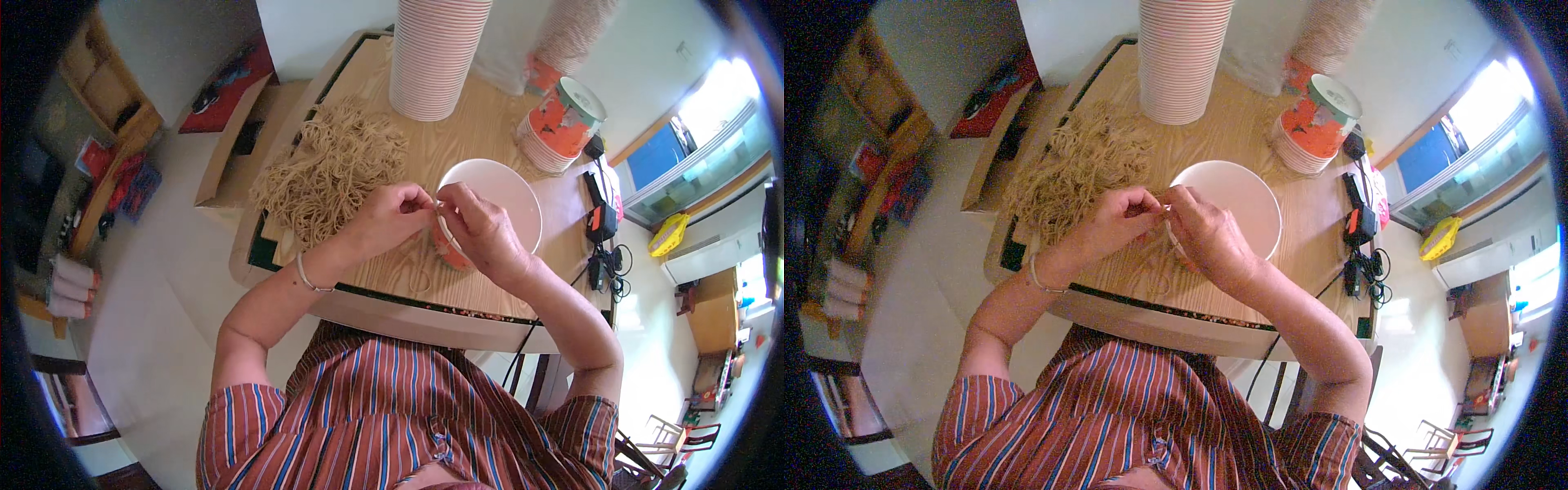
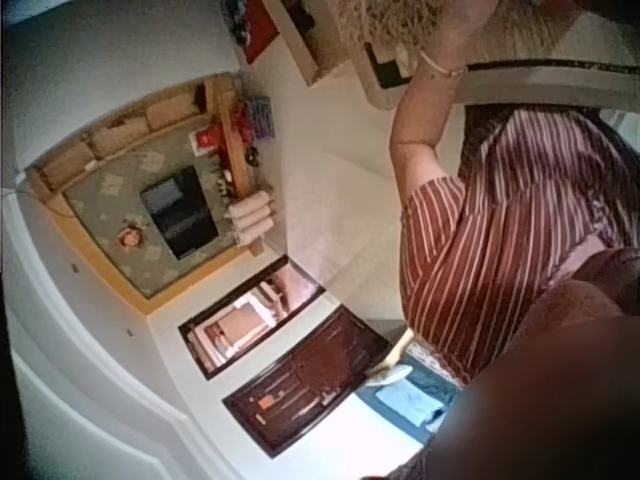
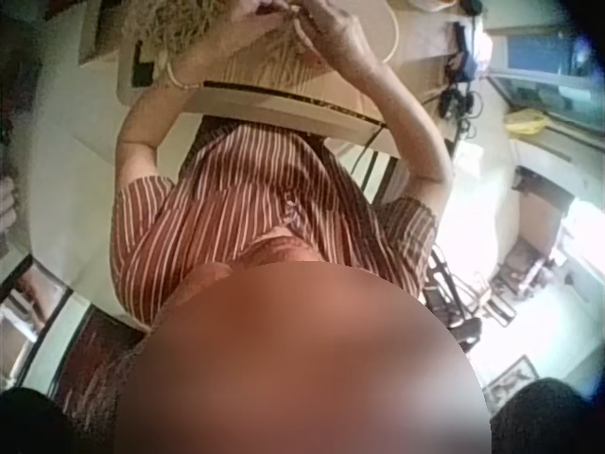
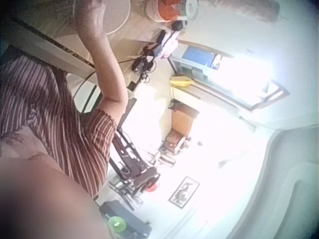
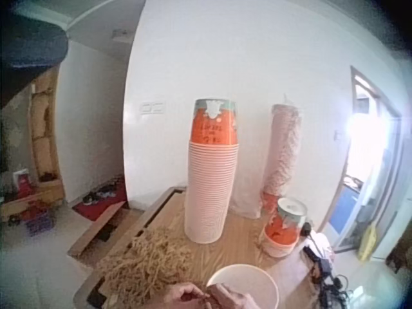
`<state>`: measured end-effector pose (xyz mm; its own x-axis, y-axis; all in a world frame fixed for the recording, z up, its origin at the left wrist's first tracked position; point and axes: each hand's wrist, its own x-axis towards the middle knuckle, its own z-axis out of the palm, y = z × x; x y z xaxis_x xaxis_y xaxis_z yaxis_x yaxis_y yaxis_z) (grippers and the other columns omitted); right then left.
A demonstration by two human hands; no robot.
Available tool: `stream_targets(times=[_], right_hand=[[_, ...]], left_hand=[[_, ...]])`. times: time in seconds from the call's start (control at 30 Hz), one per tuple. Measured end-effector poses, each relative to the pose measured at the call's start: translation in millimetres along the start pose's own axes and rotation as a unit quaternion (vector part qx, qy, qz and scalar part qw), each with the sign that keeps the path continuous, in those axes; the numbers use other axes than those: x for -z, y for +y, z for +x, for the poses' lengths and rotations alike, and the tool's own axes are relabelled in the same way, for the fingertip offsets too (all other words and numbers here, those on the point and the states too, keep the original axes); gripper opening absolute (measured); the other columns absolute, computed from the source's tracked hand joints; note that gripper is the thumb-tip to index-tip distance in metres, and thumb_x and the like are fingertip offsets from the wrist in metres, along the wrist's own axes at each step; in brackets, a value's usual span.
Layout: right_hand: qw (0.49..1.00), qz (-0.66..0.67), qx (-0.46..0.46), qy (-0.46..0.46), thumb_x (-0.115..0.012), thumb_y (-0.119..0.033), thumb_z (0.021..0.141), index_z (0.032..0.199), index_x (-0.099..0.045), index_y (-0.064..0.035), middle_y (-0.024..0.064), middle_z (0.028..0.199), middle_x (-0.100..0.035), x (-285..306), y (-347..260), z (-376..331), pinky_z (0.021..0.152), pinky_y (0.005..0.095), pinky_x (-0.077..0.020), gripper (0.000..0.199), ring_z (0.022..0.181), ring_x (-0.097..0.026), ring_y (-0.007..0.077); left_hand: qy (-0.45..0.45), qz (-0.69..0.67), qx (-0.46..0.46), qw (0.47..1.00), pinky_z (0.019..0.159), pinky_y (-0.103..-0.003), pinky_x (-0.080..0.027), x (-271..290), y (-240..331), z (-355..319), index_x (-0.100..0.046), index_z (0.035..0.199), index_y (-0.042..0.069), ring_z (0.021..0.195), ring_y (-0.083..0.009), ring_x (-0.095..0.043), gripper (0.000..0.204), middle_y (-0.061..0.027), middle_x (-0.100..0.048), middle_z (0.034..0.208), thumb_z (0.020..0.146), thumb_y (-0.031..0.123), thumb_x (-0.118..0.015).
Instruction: Gathering and bunching up shredded straw filler to place into decorative paper cups as part of a packaging process.
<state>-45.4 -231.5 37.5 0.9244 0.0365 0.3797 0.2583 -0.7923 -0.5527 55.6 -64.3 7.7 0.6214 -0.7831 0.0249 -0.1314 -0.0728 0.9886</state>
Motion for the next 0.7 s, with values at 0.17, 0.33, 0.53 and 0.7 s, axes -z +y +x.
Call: stream_targets(times=[0.17,0.33,0.53,0.7], right_hand=[[1.0,-0.004,0.028,-0.003,-0.06,-0.003,0.089,0.097,-0.057,-0.0037,0.0138,0.087,-0.062,2,2,-1,0.067,0.04,-0.0512,0.008,0.079,-0.064,0.0343],[0.999,-0.019,0.035,-0.007,-0.06,-0.003,0.089,0.096,-0.058,-0.0032,0.014,0.088,-0.062,2,2,0,0.068,0.0401,-0.0513,0.007,0.079,-0.064,0.0342],[1.0,0.014,0.018,-0.003,-0.061,-0.004,0.088,0.094,-0.06,-0.0027,0.0133,0.084,-0.063,1,4,3,0.067,0.0379,-0.0515,0.006,0.076,-0.064,0.0309],[0.992,0.075,-0.091,-0.047,-0.061,-0.008,0.088,0.094,-0.061,-0.0018,0.0176,0.089,-0.067,12,-3,10,0.072,0.0412,-0.0537,0.009,0.082,-0.068,0.0357]], left_hand=[[-0.016,-0.036,0.0,0.999,0.06,-0.02,-0.048,1,-4,0,-0.061,0.099,0.004,0.07,-0.004,-0.055,0.01,0.0028,-0.06,0.085,0.094,0.012,-0.061],[-0.028,-0.031,-0.028,0.999,0.063,-0.021,-0.049,2,-6,2,-0.06,0.099,0.003,0.074,-0.0043,-0.055,0.009,0.0026,-0.059,0.086,0.092,0.009,-0.062],[0.028,0.033,-0.099,0.994,0.063,-0.024,-0.048,0,-8,3,-0.063,0.095,-0.001,0.07,-0.0067,-0.056,0.014,-0.001,-0.061,0.079,0.085,0.007,-0.068],[0.081,0.098,-0.14,0.982,0.063,-0.027,-0.049,-6,-4,-2,-0.061,0.096,0.0,0.07,-0.011,-0.058,0.016,-0.0053,-0.06,0.085,0.084,0.007,-0.069]])
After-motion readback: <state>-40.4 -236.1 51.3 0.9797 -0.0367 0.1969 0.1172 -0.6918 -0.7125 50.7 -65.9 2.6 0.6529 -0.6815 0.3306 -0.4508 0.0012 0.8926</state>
